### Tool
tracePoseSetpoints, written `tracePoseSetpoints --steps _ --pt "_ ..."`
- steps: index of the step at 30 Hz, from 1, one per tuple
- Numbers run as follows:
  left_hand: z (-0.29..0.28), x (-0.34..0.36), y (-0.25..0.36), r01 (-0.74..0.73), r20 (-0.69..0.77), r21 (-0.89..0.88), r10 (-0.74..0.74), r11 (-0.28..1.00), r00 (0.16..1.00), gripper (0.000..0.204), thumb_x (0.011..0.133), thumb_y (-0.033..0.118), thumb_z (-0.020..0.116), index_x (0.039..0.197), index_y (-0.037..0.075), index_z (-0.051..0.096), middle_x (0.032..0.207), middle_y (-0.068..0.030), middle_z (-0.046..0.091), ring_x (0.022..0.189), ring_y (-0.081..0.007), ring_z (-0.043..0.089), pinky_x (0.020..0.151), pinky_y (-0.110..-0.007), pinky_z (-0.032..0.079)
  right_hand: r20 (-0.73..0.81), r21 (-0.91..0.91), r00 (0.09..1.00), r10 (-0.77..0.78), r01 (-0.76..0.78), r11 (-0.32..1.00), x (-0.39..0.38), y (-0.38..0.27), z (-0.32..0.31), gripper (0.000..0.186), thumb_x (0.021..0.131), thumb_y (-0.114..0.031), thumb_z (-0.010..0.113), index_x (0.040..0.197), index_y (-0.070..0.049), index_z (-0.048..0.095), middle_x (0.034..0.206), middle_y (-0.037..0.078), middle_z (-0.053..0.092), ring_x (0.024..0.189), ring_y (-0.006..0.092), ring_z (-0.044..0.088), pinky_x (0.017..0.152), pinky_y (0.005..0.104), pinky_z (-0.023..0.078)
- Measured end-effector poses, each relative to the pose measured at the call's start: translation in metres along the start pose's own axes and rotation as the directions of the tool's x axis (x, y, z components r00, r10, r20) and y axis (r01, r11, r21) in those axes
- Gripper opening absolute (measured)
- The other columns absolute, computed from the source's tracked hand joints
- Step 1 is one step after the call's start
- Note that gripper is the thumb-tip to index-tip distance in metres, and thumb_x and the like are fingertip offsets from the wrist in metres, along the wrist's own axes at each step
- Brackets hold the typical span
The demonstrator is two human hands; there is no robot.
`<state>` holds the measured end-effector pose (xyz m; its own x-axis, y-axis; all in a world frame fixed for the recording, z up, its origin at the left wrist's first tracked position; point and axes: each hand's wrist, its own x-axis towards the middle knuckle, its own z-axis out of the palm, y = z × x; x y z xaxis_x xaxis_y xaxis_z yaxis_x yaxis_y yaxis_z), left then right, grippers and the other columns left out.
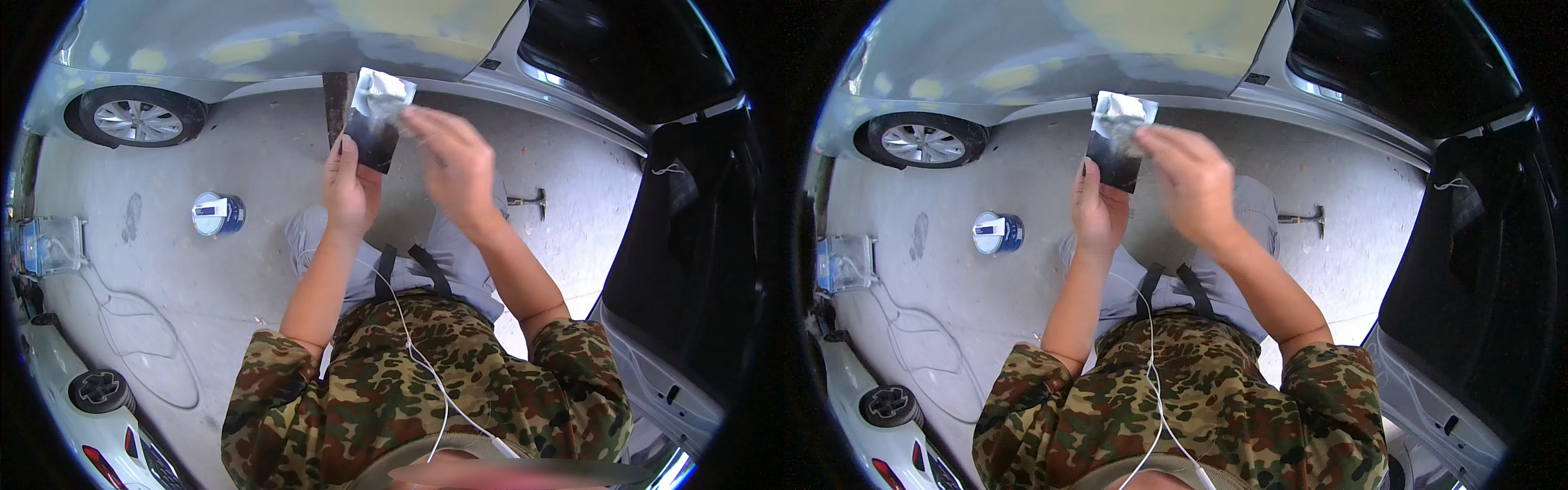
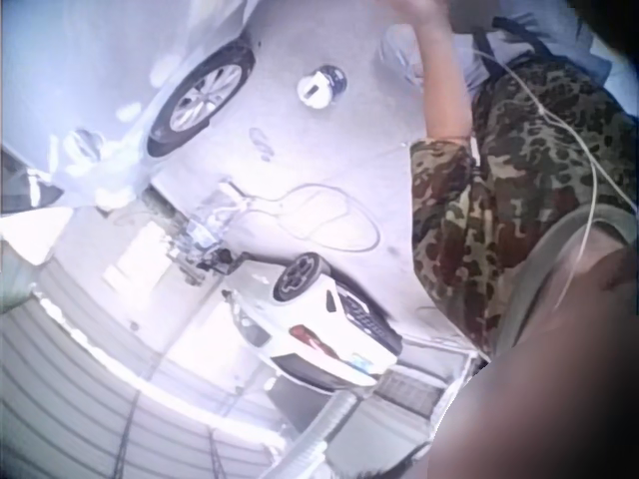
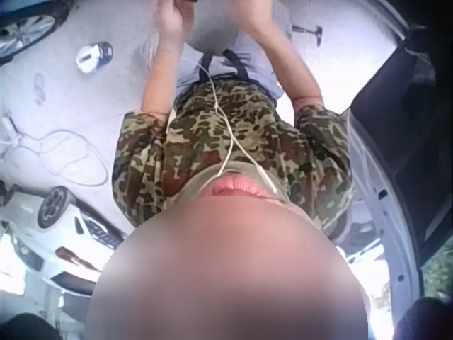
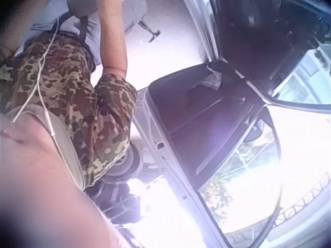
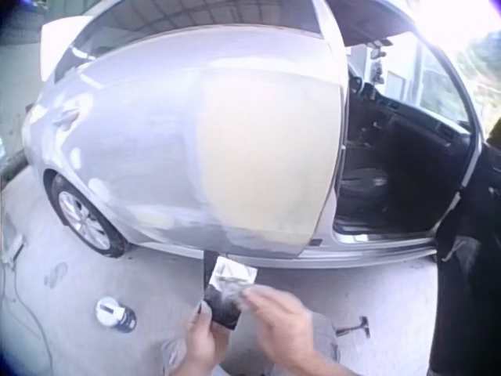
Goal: The person mixes body filler with a hardener on a metal palette knife, then applies and smooths the compound onto a silver car door using a spreader. The person works on a single area, repeatedly smoothing the surface.
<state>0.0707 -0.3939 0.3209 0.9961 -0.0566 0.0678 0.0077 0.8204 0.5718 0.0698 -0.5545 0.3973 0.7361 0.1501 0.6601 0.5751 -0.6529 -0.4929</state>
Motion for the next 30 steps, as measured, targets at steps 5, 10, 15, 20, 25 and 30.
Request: tracePoseSetpoints --steps 5,10,15,20,25,30 --pt "0.014 -0.005 -0.001 -0.046 -0.073 0.101 0.053 0.994 0.996 0.043 0.112 0.027 0.047 0.143 -0.002 0.052 0.13 -0.0093 0.064 0.118 -0.0166 0.062 0.103 -0.032 0.048 -0.173 0.099 0.981 0.087 -0.071 0.993 -0.002 -0.007 0.012 0.032 0.084 0.009 0.065 0.112 -0.003 0.075 0.111 0.015 0.075 0.095 0.0314 0.074 0.082 0.0361 0.059" --pt "0.023 -0.009 0.007 -0.126 -0.043 0.393 0.155 0.911 0.987 0.047 0.111 0.025 0.049 0.15 -0.002 0.049 0.118 -0.0014 0.064 0.094 -0.006 0.055 0.086 -0.019 0.044 -0.032 0.245 0.988 0.152 -0.14 0.959 -0.001 -0.008 0.012 0.035 0.085 0.013 0.059 0.114 -0.001 0.072 0.113 0.017 0.074 0.1 0.0325 0.073 0.086 0.0367 0.058" --pt "0.038 -0.003 0.026 -0.263 0.081 0.591 0.269 0.762 0.96 0.047 0.111 0.023 0.049 0.151 -0.002 0.048 0.117 -0.0005 0.062 0.086 -0.0041 0.046 0.078 -0.019 0.038 0.003 0.296 0.982 0.188 -0.18 0.938 -0.017 -0.011 0.013 0.033 0.087 0.013 0.058 0.115 0.001 0.071 0.111 0.018 0.074 0.099 0.0328 0.073 0.087 0.0362 0.058" --pt "0.048 0.004 0.07 -0.352 0.158 0.422 0.314 0.835 0.936 0.047 0.111 0.02 0.047 0.147 -0.01 0.044 0.141 -0.0206 0.058 0.127 -0.0251 0.06 0.11 -0.041 0.046 0.238 0.497 0.794 0.559 -0.594 0.632 -0.028 -0.002 0.002 0.024 0.096 0.005 0.057 0.114 -0.002 0.072 0.11 0.013 0.075 0.097 0.0246 0.073 0.087 0.0347 0.058" --pt "0.027 0.006 0.073 -0.053 0.079 0.006 0.052 0.999 0.996 0.037 0.112 0.024 0.046 0.137 -0.001 0.054 0.138 -0.0134 0.063 0.127 -0.0236 0.062 0.11 -0.04 0.048 0.163 0.962 0.739 0.654 -0.265 0.06 0.008 0.017 -0.023 0.024 0.104 -0.005 0.056 0.124 0.005 0.063 0.12 0.011 0.07 0.108 0.018 0.069 0.095 0.0347 0.057" --pt "0.008 -0.007 0.027 0.203 0.159 -0.161 -0.178 0.966 0.971 0.04 0.112 0.026 0.045 0.14 -0.001 0.051 0.142 -0.013 0.061 0.131 -0.0243 0.059 0.113 -0.041 0.046 0.127 0.977 0.792 0.597 -0.203 0.062 0.026 0.008 -0.028 0.013 0.102 -0.006 0.06 0.111 0.001 0.067 0.106 0.004 0.07 0.091 0.0101 0.064 0.078 0.028 0.053"
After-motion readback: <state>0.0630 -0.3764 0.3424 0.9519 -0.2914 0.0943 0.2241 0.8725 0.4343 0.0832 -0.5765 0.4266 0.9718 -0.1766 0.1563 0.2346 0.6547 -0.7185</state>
